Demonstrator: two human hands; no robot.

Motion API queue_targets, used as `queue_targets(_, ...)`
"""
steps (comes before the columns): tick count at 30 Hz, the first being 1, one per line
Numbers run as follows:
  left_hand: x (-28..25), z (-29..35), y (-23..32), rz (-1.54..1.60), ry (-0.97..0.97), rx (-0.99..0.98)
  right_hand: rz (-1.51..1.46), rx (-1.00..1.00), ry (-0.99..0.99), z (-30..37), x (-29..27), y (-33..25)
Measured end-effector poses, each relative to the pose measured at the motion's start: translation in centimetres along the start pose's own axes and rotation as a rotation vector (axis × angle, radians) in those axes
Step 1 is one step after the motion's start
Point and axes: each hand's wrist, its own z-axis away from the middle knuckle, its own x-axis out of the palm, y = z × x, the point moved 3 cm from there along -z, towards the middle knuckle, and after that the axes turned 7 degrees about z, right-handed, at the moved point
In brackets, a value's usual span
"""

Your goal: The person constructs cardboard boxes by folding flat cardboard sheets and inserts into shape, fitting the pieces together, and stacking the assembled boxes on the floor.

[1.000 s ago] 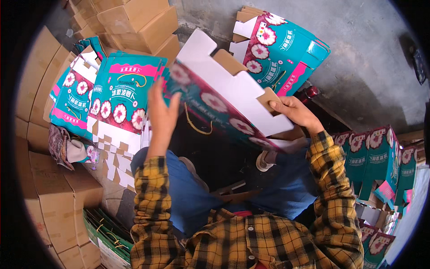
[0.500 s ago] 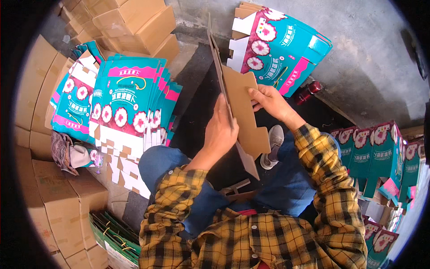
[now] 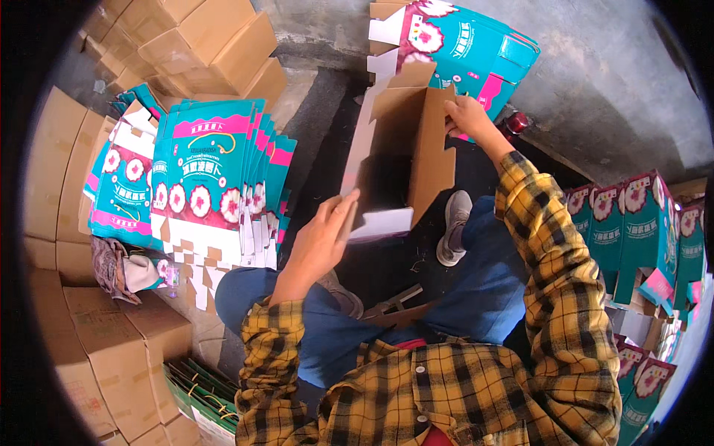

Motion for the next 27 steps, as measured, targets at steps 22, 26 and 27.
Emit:
queue_targets(22,4.6,-0.8,0.6,-0.175,-0.035,0.300,0.042,-0.043,-0.066,1.7,0.2,-0.3)
queue_targets(26,4.9,1.9,2.5,-0.053,-0.098,0.340,-0.015,0.050,-0.090,1.8,-0.5,1.0)
queue_targets(27,5.3,2.1,3.1,-0.074,-0.085,0.360,-0.005,0.090,-0.108,1.8,-0.7,1.3)
